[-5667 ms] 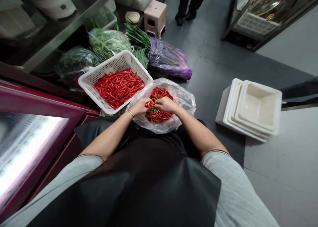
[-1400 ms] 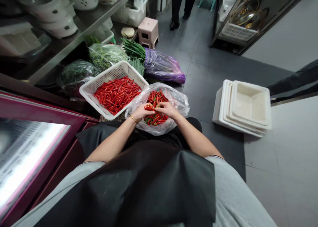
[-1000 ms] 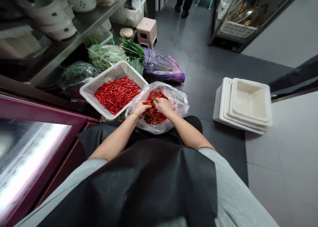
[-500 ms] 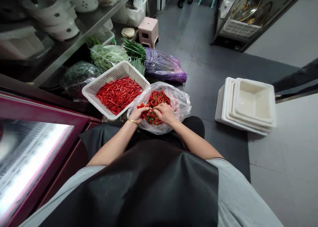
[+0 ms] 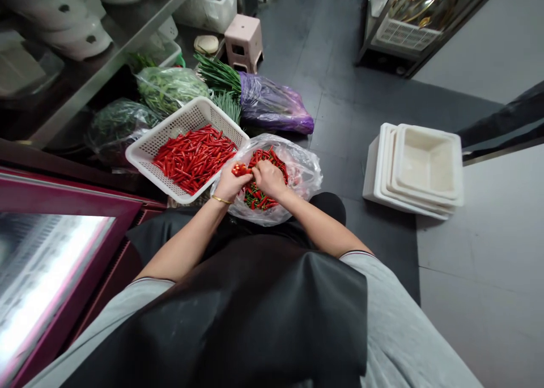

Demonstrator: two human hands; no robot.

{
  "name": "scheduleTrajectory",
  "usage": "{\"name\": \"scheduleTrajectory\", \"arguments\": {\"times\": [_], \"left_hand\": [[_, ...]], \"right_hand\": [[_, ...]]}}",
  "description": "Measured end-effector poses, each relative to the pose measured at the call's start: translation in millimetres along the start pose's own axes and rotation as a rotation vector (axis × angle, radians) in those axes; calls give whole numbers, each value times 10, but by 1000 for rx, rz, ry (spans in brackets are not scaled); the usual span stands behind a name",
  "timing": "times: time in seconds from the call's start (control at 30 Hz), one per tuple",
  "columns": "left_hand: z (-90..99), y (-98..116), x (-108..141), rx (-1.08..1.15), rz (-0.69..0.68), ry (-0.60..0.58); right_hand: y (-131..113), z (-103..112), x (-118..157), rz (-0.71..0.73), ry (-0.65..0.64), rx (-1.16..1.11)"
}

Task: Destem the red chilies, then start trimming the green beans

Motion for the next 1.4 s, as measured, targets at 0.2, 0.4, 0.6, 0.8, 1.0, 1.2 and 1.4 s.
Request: {"name": "scheduleTrajectory", "arguments": {"times": [0.2,0.4,0.6,0.8,1.0,1.2,1.4], "left_hand": [[178,235,71,-582,-542,-238],[1116,189,-610,-986,-366,117],[1484,219,-957,-1091,-293,85],[351,19,-195,-693,-296,-197],[-349,-368,97,-327,42,-402],[-428,-651,343,58,614,-566],[-139,-590,196,249,565,-467]], "right_hand": [[271,17,-101,-547,-79,-821],[779,302,114,-374,-336,163],[825,-196,372,-243,-473,631],[938,39,194,-311,-313,419],[669,153,281,-168,-257,-77],[627,-33,596,-5,-359,558],[794,-143,307,-123,-514,774]]}}
Point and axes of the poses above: each hand's wrist, its own x-axis away from the middle knuckle, its own z-axis out of the back of the hand, y = z × x, the point moved 2 cm from there along -x, towards the middle knuckle, and after that the axes turned 4 degrees about z, right-handed, at the moved point
